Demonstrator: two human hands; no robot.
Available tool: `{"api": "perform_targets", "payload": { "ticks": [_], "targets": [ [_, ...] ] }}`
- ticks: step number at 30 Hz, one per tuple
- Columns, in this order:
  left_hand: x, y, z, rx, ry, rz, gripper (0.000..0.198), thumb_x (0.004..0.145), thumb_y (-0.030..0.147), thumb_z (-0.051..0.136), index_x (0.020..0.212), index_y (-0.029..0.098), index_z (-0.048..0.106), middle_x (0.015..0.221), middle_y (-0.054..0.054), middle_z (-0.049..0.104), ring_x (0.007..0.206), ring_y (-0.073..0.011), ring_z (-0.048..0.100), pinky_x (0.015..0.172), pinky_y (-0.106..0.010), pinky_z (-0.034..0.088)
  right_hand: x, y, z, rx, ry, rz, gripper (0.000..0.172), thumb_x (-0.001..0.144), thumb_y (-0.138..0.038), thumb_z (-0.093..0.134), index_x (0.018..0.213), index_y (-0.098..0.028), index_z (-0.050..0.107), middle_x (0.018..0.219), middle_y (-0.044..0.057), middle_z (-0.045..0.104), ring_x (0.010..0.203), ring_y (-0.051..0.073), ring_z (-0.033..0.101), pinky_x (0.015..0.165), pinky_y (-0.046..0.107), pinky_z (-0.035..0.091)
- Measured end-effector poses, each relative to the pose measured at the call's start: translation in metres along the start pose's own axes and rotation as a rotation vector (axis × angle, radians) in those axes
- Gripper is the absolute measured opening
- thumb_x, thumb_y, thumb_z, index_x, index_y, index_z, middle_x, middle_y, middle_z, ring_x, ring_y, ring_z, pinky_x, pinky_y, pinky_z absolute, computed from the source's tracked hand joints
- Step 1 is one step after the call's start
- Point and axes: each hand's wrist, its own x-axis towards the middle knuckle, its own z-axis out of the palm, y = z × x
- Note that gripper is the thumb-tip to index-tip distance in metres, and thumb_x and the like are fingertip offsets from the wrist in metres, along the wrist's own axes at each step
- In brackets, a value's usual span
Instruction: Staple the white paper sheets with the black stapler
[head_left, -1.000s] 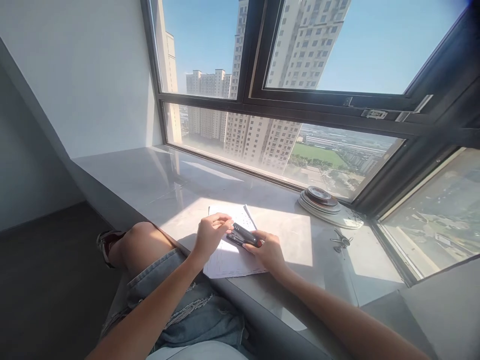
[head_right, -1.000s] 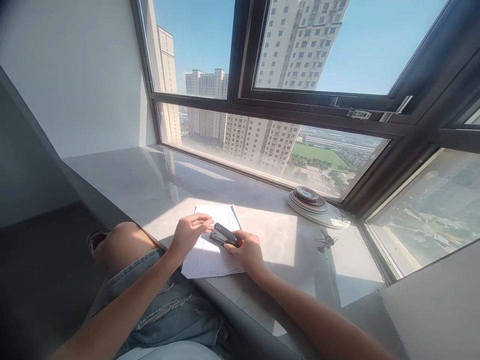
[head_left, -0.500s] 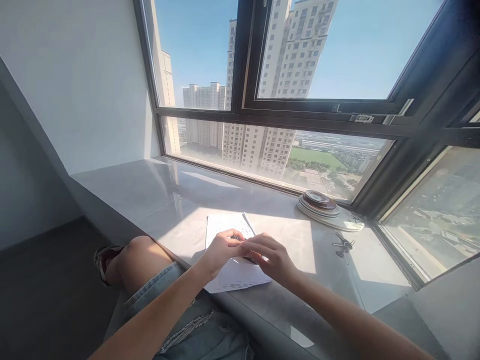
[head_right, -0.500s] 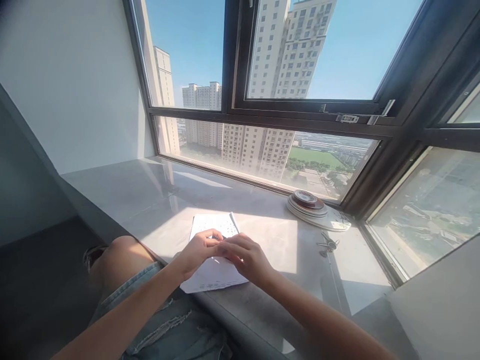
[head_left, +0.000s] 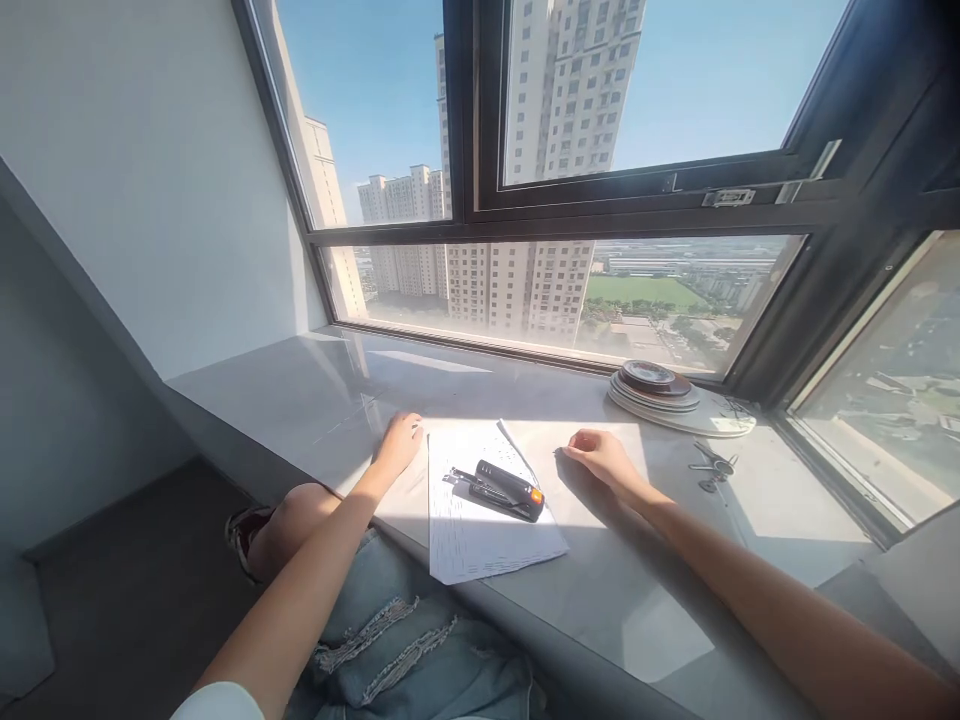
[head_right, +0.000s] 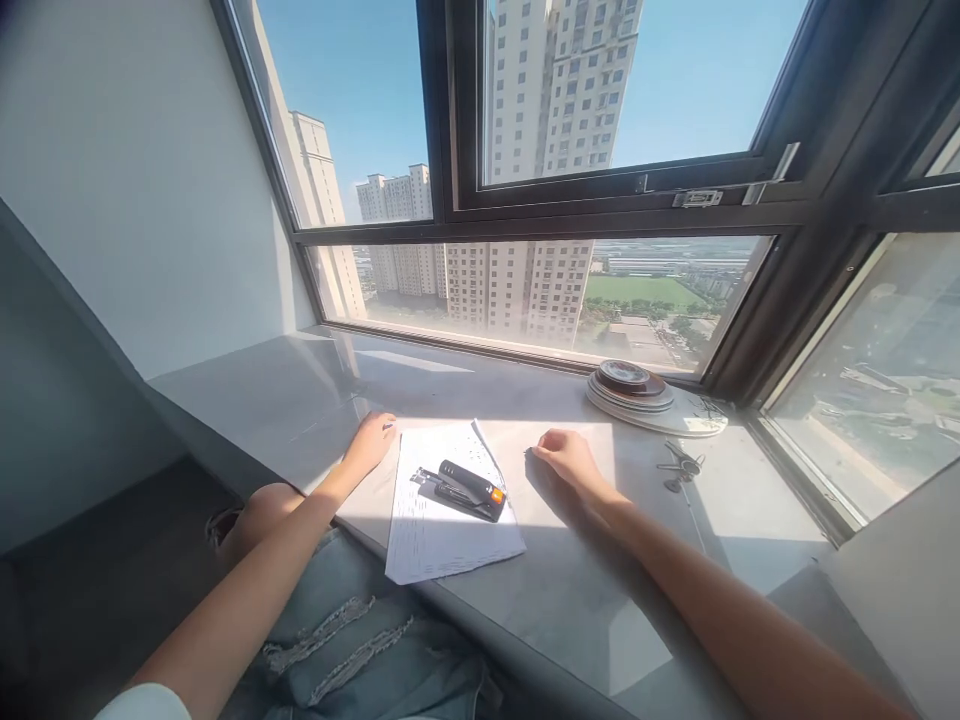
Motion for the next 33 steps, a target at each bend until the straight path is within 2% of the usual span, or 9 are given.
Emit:
{"api": "perform_targets", "payload": {
  "ticks": [4,7,9,12,18,24,28,30,33],
  "targets": [
    [0.022,-0.016,0.015,0.079,-0.114,0.037,0.043,0.1,0.02,0.05,0.138,0.016,0.068,0.158,-0.022,0.058,0.148,-0.0369,0.053,0.125,-0.051,0.038,0.005,0.012,0.002,-0.063,0.009,0.022,0.02,0.079,-0.039,0.068,0.076,-0.02,0.073,0.078,0.009,0.077,0.07,0.023,0.065,0.067,0.035,0.045],
    [0.031,-0.015,0.024,0.101,-0.174,0.064,0.047,0.103,0.021,0.046,0.146,0.018,0.065,0.165,-0.019,0.054,0.153,-0.0356,0.049,0.127,-0.053,0.036,0.006,0.009,0.003,-0.061,0.129,0.019,0.023,0.084,-0.039,0.062,0.088,-0.021,0.075,0.092,0.01,0.08,0.076,0.023,0.067,0.074,0.036,0.049],
    [0.032,-0.015,0.026,0.08,-0.16,0.087,0.042,0.103,0.02,0.046,0.138,0.018,0.069,0.16,-0.017,0.06,0.149,-0.0328,0.054,0.125,-0.048,0.038,0.005,0.008,0.004,-0.054,0.178,0.033,0.023,0.088,-0.038,0.056,0.086,-0.022,0.072,0.086,0.009,0.078,0.074,0.023,0.067,0.075,0.036,0.05],
    [0.028,-0.019,0.025,0.046,-0.103,0.108,0.032,0.104,0.019,0.048,0.122,0.019,0.075,0.146,-0.014,0.069,0.134,-0.0292,0.061,0.116,-0.039,0.044,0.003,0.008,0.004,-0.038,0.076,0.041,0.021,0.088,-0.032,0.052,0.079,-0.022,0.068,0.074,0.007,0.075,0.071,0.023,0.068,0.074,0.035,0.051],
    [0.01,-0.027,0.016,0.009,-0.004,0.019,0.006,0.1,0.021,0.062,0.096,0.02,0.066,0.096,-0.006,0.073,0.09,-0.022,0.063,0.084,-0.032,0.046,0.004,0.007,0.004,0.032,-0.025,-0.076,0.023,0.085,-0.024,0.056,0.093,-0.022,0.078,0.112,0.011,0.083,0.107,0.029,0.075,0.098,0.042,0.056],
    [-0.005,-0.031,0.016,-0.062,0.062,0.03,0.019,0.101,0.012,0.055,0.112,0.016,0.07,0.112,-0.01,0.071,0.1,-0.0226,0.064,0.09,-0.032,0.047,0.006,0.012,0.005,-0.069,-0.048,-0.096,0.022,0.086,-0.024,0.055,0.087,-0.024,0.077,0.101,0.011,0.082,0.099,0.031,0.074,0.097,0.048,0.057],
    [-0.013,-0.025,0.014,-0.098,0.086,0.073,0.023,0.104,0.02,0.052,0.11,0.017,0.074,0.114,-0.011,0.067,0.097,-0.0223,0.065,0.096,-0.035,0.05,0.007,0.011,0.005,-0.098,-0.124,-0.089,0.019,0.091,-0.029,0.06,0.097,-0.025,0.078,0.131,0.012,0.078,0.114,0.034,0.073,0.105,0.053,0.053],
    [-0.017,-0.019,0.01,-0.119,0.09,0.096,0.024,0.104,0.022,0.051,0.109,0.018,0.075,0.116,-0.011,0.067,0.097,-0.0226,0.066,0.098,-0.037,0.051,0.005,0.006,0.006,-0.118,-0.128,-0.081,0.018,0.092,-0.036,0.065,0.098,-0.025,0.077,0.138,0.013,0.075,0.107,0.032,0.074,0.101,0.051,0.055],
    [-0.025,-0.009,0.004,-0.18,0.107,0.123,0.025,0.103,0.024,0.051,0.111,0.02,0.074,0.117,-0.011,0.07,0.101,-0.0243,0.067,0.1,-0.039,0.052,-0.006,-0.013,0.008,-0.089,-0.051,-0.153,0.026,0.097,-0.047,0.063,0.103,-0.024,0.075,0.122,0.013,0.078,0.092,0.029,0.071,0.088,0.046,0.057]
  ]
}}
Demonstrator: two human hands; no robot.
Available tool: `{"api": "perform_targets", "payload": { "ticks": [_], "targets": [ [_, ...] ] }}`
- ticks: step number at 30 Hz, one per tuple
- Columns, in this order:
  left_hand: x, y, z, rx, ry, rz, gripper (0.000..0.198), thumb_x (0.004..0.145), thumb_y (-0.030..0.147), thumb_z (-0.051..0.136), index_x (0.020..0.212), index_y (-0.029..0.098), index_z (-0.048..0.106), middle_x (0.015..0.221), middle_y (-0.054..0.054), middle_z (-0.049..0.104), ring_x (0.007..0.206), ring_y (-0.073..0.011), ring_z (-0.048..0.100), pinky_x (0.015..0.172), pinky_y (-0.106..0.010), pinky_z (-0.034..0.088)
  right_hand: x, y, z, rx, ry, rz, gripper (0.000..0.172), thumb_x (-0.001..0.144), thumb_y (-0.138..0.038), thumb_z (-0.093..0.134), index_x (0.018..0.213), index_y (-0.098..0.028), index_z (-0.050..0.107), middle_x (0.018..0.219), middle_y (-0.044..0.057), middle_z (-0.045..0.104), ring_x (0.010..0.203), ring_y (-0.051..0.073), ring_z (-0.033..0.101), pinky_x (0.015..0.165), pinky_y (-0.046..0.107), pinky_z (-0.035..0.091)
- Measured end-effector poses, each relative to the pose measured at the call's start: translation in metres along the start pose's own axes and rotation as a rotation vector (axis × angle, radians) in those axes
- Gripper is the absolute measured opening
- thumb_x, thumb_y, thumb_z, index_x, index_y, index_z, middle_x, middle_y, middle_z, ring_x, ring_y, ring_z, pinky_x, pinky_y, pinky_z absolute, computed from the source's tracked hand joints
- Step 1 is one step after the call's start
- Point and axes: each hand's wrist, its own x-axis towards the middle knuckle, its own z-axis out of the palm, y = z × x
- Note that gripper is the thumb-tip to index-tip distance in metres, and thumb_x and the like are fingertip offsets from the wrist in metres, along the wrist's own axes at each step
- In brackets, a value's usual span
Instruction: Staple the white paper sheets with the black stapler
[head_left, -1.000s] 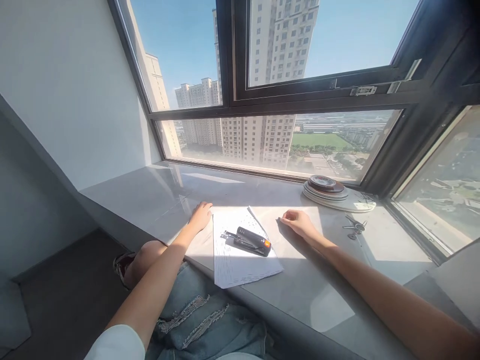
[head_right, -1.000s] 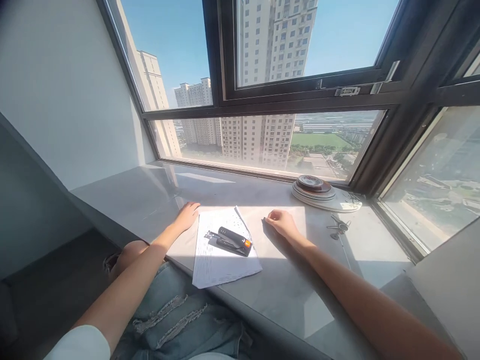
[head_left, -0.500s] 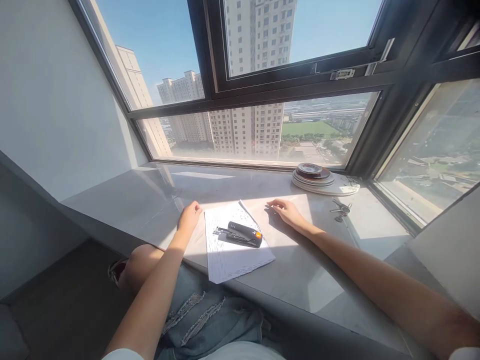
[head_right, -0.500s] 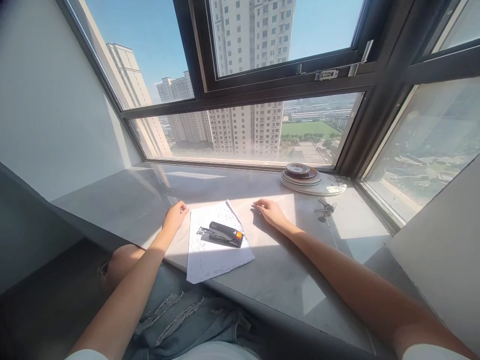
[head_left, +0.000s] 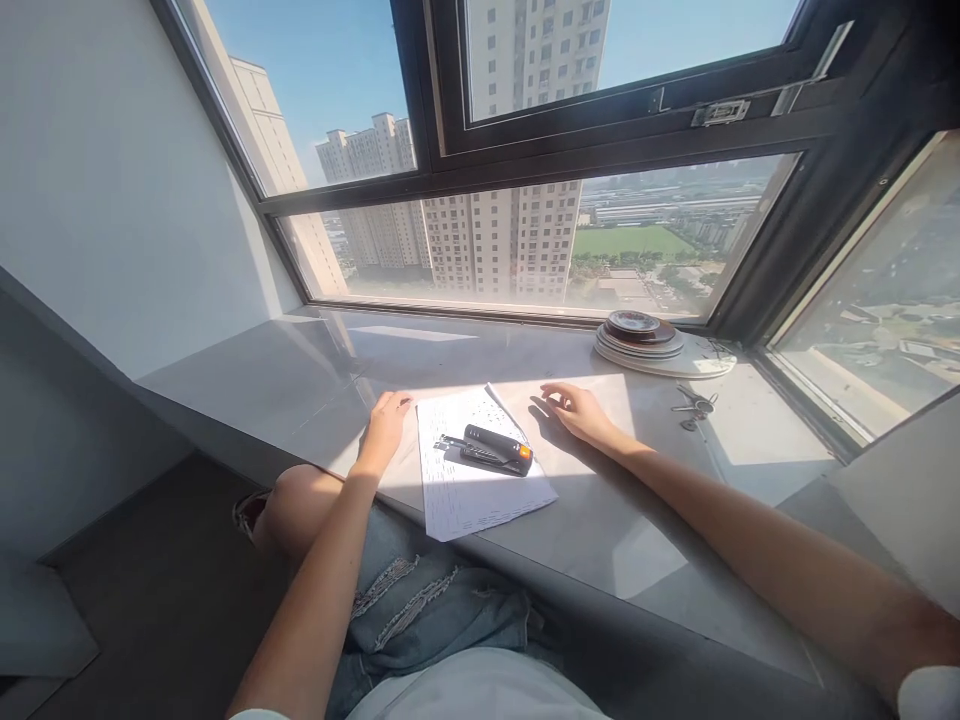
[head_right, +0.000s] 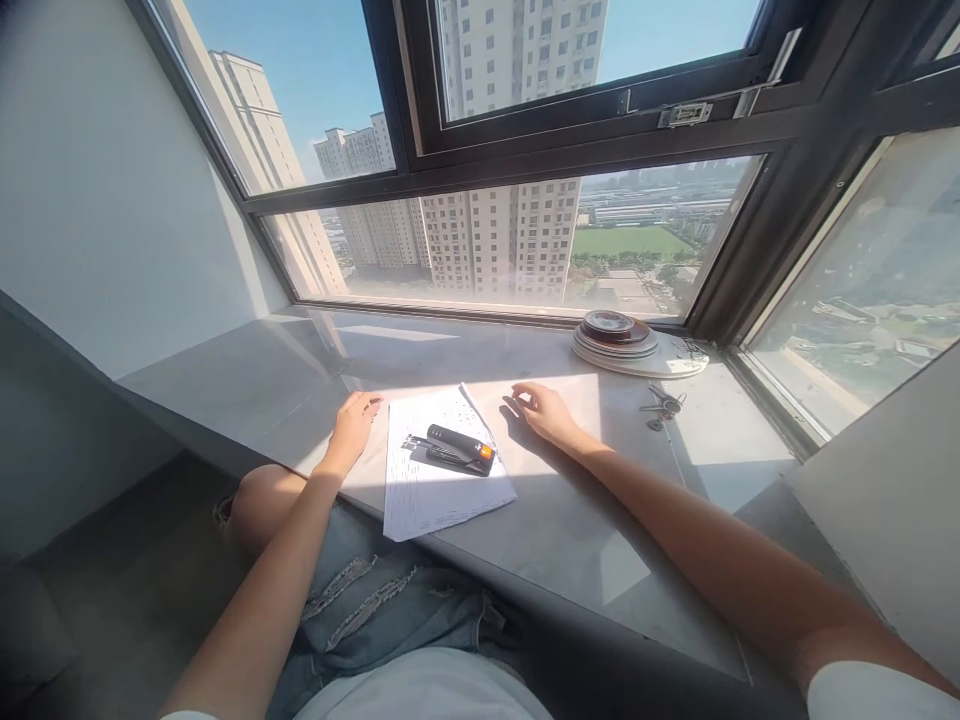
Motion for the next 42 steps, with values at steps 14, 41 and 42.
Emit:
{"api": "perform_targets", "payload": {
  "ticks": [14,41,42],
  "targets": [
    [-0.054,0.065,0.018,-0.391,-0.032,-0.084,0.028,0.104,0.04,0.055,0.111,0.026,0.079,0.085,-0.006,0.067,0.079,-0.0212,0.065,0.07,-0.034,0.052,-0.055,-0.071,0.051,-0.06,-0.317,-0.211,0.014,0.096,-0.039,0.069,0.095,-0.025,0.064,0.091,0.004,0.067,0.086,0.024,0.062,0.078,0.039,0.052],
    [-0.057,0.081,0.01,-0.036,-0.118,0.135,0.029,0.109,0.032,0.045,0.1,0.023,0.071,0.104,-0.011,0.075,0.103,-0.028,0.066,0.095,-0.043,0.054,-0.048,-0.067,0.045,0.019,-0.357,-0.118,0.012,0.095,-0.034,0.07,0.1,-0.024,0.066,0.101,0.007,0.066,0.093,0.026,0.063,0.082,0.041,0.053],
    [-0.057,0.08,0.01,-0.037,-0.097,0.092,0.03,0.11,0.033,0.043,0.102,0.023,0.07,0.103,-0.01,0.075,0.099,-0.0271,0.067,0.092,-0.042,0.054,-0.048,-0.066,0.046,0.017,-0.356,-0.121,0.013,0.095,-0.035,0.07,0.101,-0.024,0.066,0.101,0.008,0.065,0.092,0.026,0.063,0.082,0.041,0.054]
  ]
}}
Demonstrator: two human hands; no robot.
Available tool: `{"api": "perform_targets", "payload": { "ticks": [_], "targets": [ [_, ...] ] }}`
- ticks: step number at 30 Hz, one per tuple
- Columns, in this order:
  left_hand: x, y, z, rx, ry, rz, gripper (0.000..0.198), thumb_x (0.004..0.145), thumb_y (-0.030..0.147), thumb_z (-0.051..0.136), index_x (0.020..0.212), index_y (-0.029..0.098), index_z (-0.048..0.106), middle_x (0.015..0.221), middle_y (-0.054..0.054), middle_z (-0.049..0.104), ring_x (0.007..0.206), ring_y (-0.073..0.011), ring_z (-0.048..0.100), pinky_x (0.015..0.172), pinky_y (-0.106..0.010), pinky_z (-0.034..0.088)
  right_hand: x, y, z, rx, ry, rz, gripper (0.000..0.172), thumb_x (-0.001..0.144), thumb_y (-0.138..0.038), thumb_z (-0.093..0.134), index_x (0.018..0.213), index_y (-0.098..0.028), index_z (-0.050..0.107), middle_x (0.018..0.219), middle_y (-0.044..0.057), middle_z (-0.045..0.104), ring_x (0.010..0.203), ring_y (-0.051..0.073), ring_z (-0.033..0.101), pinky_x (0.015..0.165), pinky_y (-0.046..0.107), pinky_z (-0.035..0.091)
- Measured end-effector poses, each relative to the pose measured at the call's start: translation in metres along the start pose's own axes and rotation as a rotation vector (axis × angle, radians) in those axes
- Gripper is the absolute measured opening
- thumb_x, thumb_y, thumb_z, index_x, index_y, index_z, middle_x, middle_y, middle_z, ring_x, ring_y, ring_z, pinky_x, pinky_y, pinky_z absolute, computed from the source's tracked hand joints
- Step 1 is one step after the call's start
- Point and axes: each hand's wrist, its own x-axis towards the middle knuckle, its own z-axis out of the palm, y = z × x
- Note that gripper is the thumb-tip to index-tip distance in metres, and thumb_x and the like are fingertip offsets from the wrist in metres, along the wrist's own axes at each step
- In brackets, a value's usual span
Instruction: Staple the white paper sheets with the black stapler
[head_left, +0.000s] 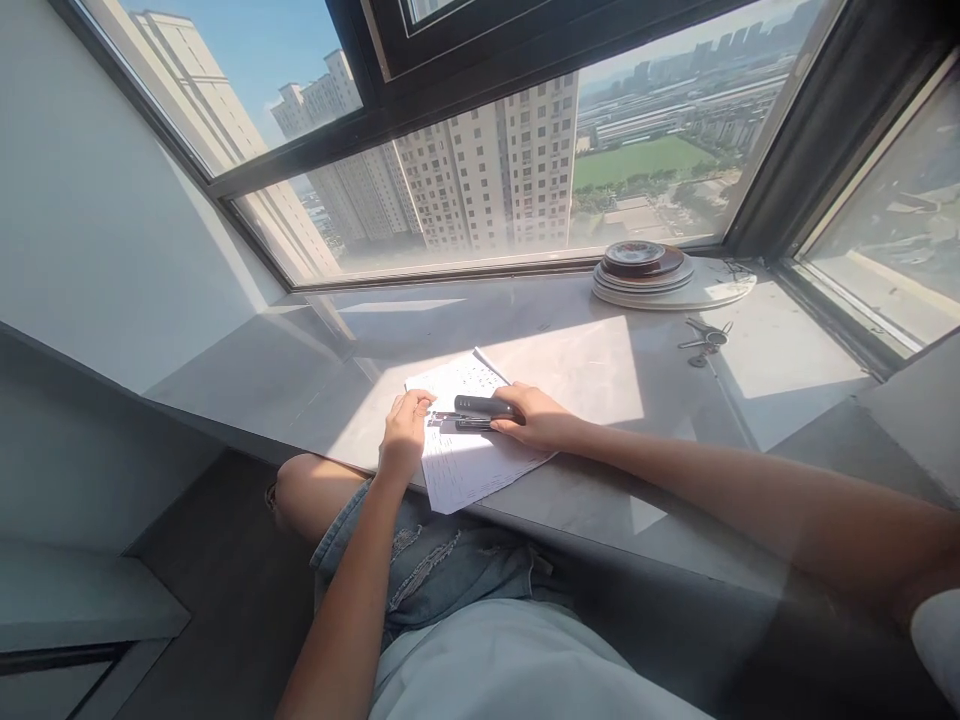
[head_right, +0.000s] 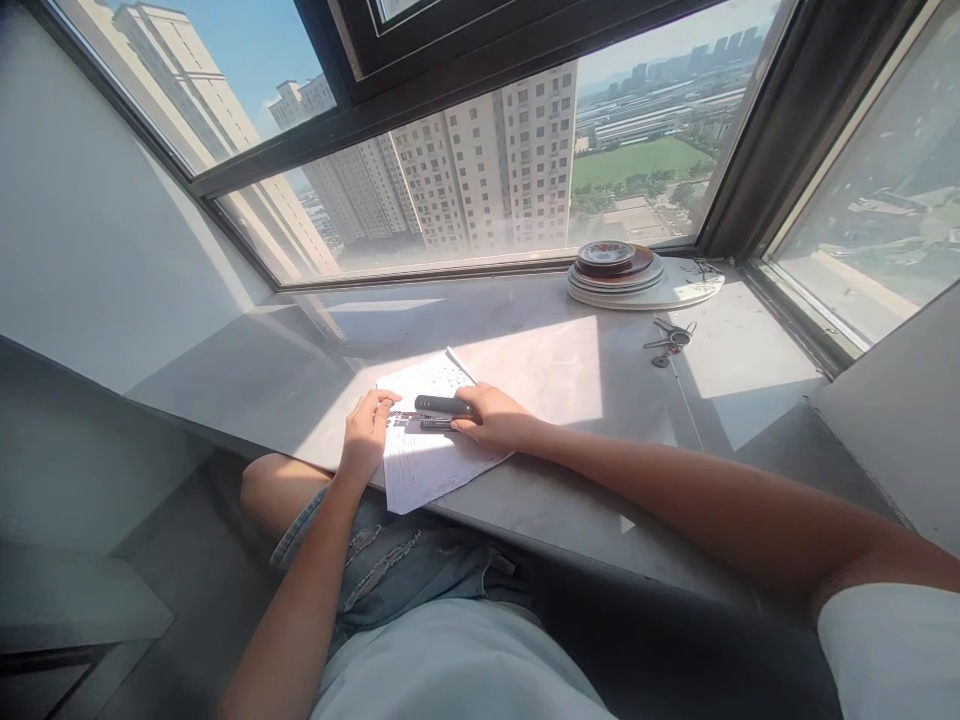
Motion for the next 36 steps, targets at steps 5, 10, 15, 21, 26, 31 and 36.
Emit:
{"api": "perform_targets", "payload": {
  "ticks": [5,10,15,21,26,31,36],
  "targets": [
    [-0.0015,-0.0004,-0.0008,-0.049,-0.025,-0.102,0.025,0.109,0.035,0.045,0.11,0.023,0.067,0.087,-0.006,0.07,0.08,-0.0236,0.066,0.081,-0.04,0.054,-0.0005,0.0002,0.0002,0.006,-0.003,0.002,0.014,0.095,-0.036,0.071,0.101,-0.024,0.066,0.102,0.008,0.065,0.092,0.026,0.063,0.083,0.043,0.054],
    [-0.0013,0.006,-0.0035,-0.044,-0.08,-0.012,0.021,0.106,0.034,0.053,0.106,0.024,0.071,0.105,-0.01,0.074,0.098,-0.0258,0.067,0.087,-0.039,0.055,-0.0013,-0.0011,-0.0002,0.001,-0.011,0.005,0.014,0.096,-0.035,0.069,0.103,-0.023,0.066,0.102,0.008,0.065,0.095,0.026,0.064,0.085,0.041,0.053],
    [0.0005,0.0046,-0.0028,-0.016,-0.137,0.032,0.017,0.1,0.028,0.062,0.109,0.026,0.076,0.111,-0.009,0.077,0.108,-0.0284,0.066,0.094,-0.041,0.056,-0.0011,-0.0017,-0.0001,-0.003,-0.01,-0.001,0.015,0.097,-0.034,0.07,0.105,-0.022,0.067,0.103,0.008,0.066,0.097,0.026,0.063,0.085,0.04,0.052],
    [0.0012,0.0024,-0.0011,-0.05,-0.17,0.109,0.016,0.102,0.026,0.061,0.103,0.025,0.077,0.11,-0.009,0.076,0.112,-0.0289,0.066,0.103,-0.044,0.053,-0.0019,-0.0044,-0.002,-0.027,-0.018,0.005,0.014,0.098,-0.032,0.07,0.105,-0.021,0.067,0.104,0.008,0.067,0.098,0.026,0.063,0.086,0.041,0.052],
    [0.0003,0.0036,-0.0011,-0.079,-0.222,0.089,0.017,0.103,0.029,0.058,0.105,0.024,0.074,0.113,-0.011,0.075,0.114,-0.0287,0.067,0.098,-0.043,0.056,-0.002,-0.003,-0.0012,-0.015,-0.009,-0.015,0.013,0.097,-0.034,0.069,0.102,-0.022,0.065,0.101,0.007,0.066,0.097,0.027,0.063,0.084,0.042,0.052],
    [-0.0003,0.0005,0.0003,-0.083,-0.231,0.066,0.016,0.101,0.029,0.06,0.106,0.025,0.075,0.114,-0.011,0.076,0.112,-0.0283,0.068,0.091,-0.041,0.058,-0.0013,-0.0027,-0.0007,-0.017,0.005,-0.025,0.012,0.095,-0.034,0.069,0.098,-0.024,0.064,0.099,0.007,0.066,0.095,0.027,0.063,0.082,0.042,0.052],
    [0.0002,-0.0032,0.0018,-0.086,-0.25,0.042,0.018,0.101,0.03,0.059,0.106,0.024,0.075,0.114,-0.011,0.075,0.111,-0.0273,0.067,0.089,-0.038,0.058,-0.0018,-0.003,-0.0013,-0.009,-0.002,-0.02,0.011,0.096,-0.035,0.068,0.097,-0.025,0.063,0.099,0.008,0.066,0.096,0.028,0.063,0.082,0.044,0.052]
  ]
}}
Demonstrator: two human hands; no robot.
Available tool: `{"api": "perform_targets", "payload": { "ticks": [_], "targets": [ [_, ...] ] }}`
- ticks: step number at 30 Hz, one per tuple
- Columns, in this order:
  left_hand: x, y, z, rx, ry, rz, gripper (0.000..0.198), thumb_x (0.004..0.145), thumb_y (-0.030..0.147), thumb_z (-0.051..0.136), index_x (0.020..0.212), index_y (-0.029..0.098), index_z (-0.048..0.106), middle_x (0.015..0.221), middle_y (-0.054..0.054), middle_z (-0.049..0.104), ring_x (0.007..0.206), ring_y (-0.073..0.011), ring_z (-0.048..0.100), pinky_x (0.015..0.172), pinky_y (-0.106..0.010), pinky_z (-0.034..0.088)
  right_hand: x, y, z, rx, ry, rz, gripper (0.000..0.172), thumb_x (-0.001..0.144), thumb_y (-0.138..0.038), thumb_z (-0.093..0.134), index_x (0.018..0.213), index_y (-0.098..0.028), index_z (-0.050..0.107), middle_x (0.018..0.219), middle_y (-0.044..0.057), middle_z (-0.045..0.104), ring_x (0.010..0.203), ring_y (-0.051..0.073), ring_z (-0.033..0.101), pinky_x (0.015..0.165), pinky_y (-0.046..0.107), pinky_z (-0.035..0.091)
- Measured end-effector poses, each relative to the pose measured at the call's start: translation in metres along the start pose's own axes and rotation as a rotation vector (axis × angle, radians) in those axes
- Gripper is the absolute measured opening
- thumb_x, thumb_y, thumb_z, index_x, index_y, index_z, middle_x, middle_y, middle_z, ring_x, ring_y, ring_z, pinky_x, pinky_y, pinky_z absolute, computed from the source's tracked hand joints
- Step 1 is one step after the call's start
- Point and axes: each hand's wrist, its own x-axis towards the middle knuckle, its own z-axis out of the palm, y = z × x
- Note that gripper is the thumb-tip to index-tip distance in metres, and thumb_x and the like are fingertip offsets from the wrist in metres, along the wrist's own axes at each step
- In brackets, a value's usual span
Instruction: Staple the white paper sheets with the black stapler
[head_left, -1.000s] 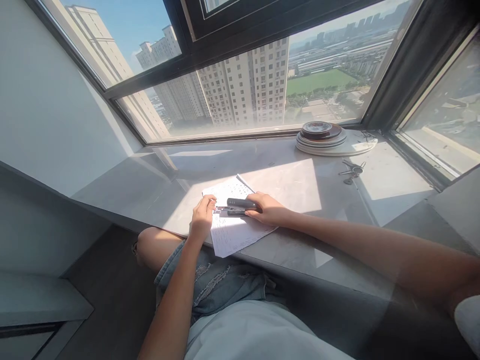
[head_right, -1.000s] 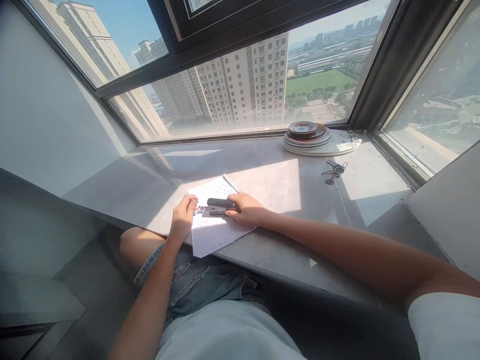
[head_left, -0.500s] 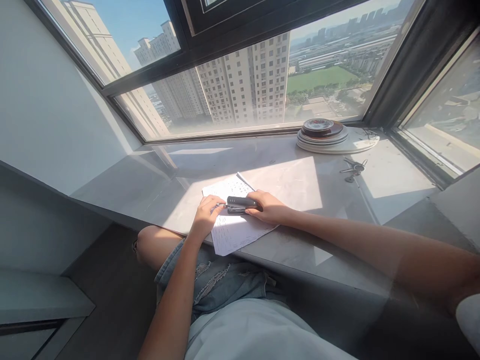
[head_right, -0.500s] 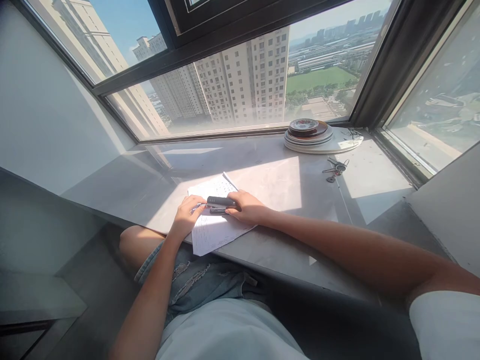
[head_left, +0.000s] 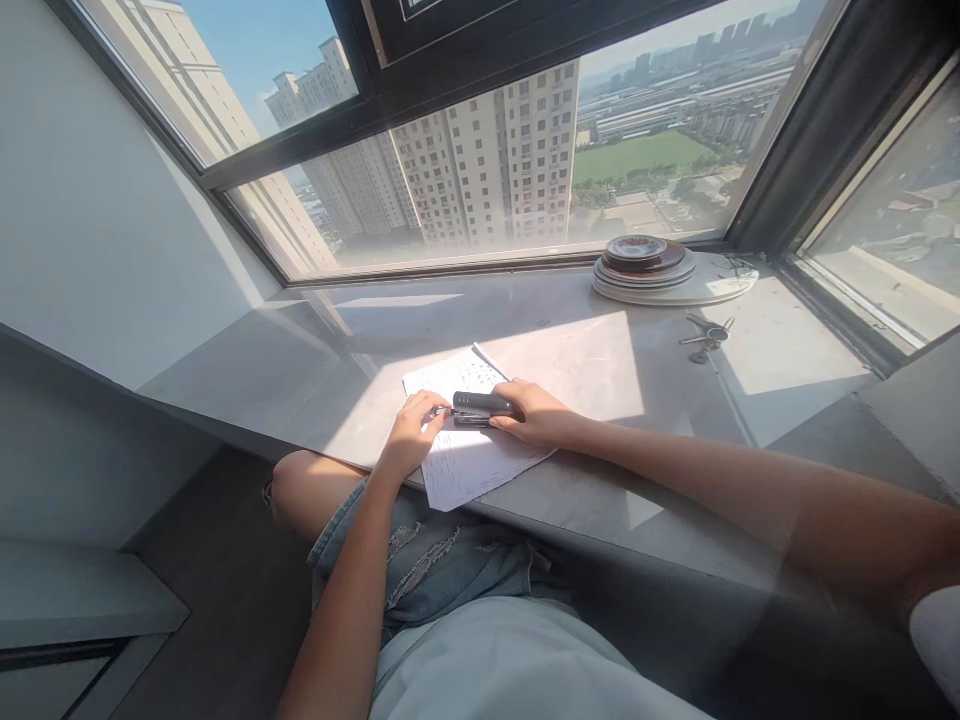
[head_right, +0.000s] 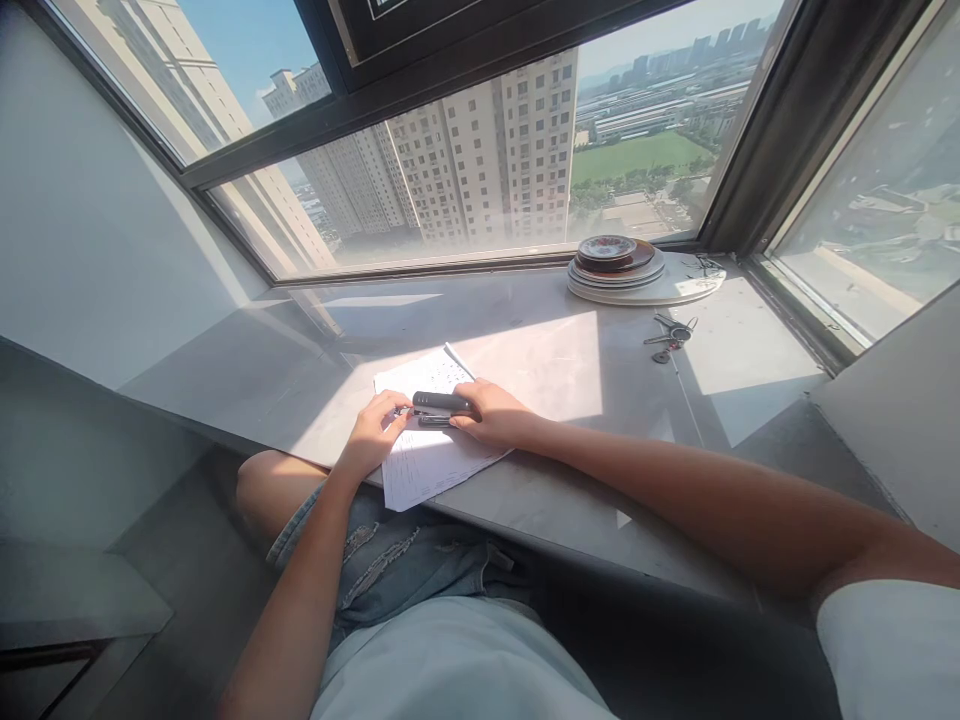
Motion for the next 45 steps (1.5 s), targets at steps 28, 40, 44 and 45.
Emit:
{"api": "perform_targets", "payload": {
  "ticks": [28,40,44,45],
  "targets": [
    [0.0,-0.007,0.003,-0.032,0.065,0.09,0.018,0.1,0.025,0.064,0.105,0.022,0.081,0.11,-0.009,0.077,0.107,-0.0233,0.071,0.094,-0.038,0.061,0.001,0.003,0.001,0.023,-0.004,-0.002,0.013,0.095,-0.035,0.069,0.1,-0.024,0.066,0.101,0.008,0.066,0.095,0.029,0.063,0.083,0.044,0.052],
    [-0.004,0.002,0.001,0.075,0.198,0.084,0.015,0.105,0.023,0.059,0.11,0.023,0.072,0.104,-0.006,0.077,0.101,-0.0224,0.071,0.096,-0.039,0.057,0.0,-0.001,0.0,0.016,-0.009,0.001,0.013,0.095,-0.032,0.068,0.101,-0.021,0.065,0.1,0.009,0.065,0.097,0.028,0.06,0.083,0.043,0.048],
    [-0.002,0.001,0.001,0.046,0.168,0.162,0.018,0.105,0.023,0.058,0.103,0.023,0.076,0.103,-0.007,0.077,0.098,-0.0215,0.072,0.087,-0.035,0.059,0.0,-0.001,-0.001,0.021,-0.011,-0.002,0.012,0.095,-0.031,0.069,0.1,-0.021,0.065,0.099,0.008,0.065,0.096,0.027,0.06,0.084,0.043,0.048],
    [-0.002,0.001,0.001,0.048,0.166,0.174,0.016,0.104,0.023,0.061,0.104,0.023,0.077,0.103,-0.007,0.078,0.097,-0.0216,0.072,0.085,-0.035,0.059,0.0,-0.002,-0.001,0.02,-0.015,-0.002,0.012,0.095,-0.031,0.069,0.101,-0.021,0.064,0.1,0.008,0.065,0.097,0.027,0.06,0.084,0.043,0.048]
  ]
}}
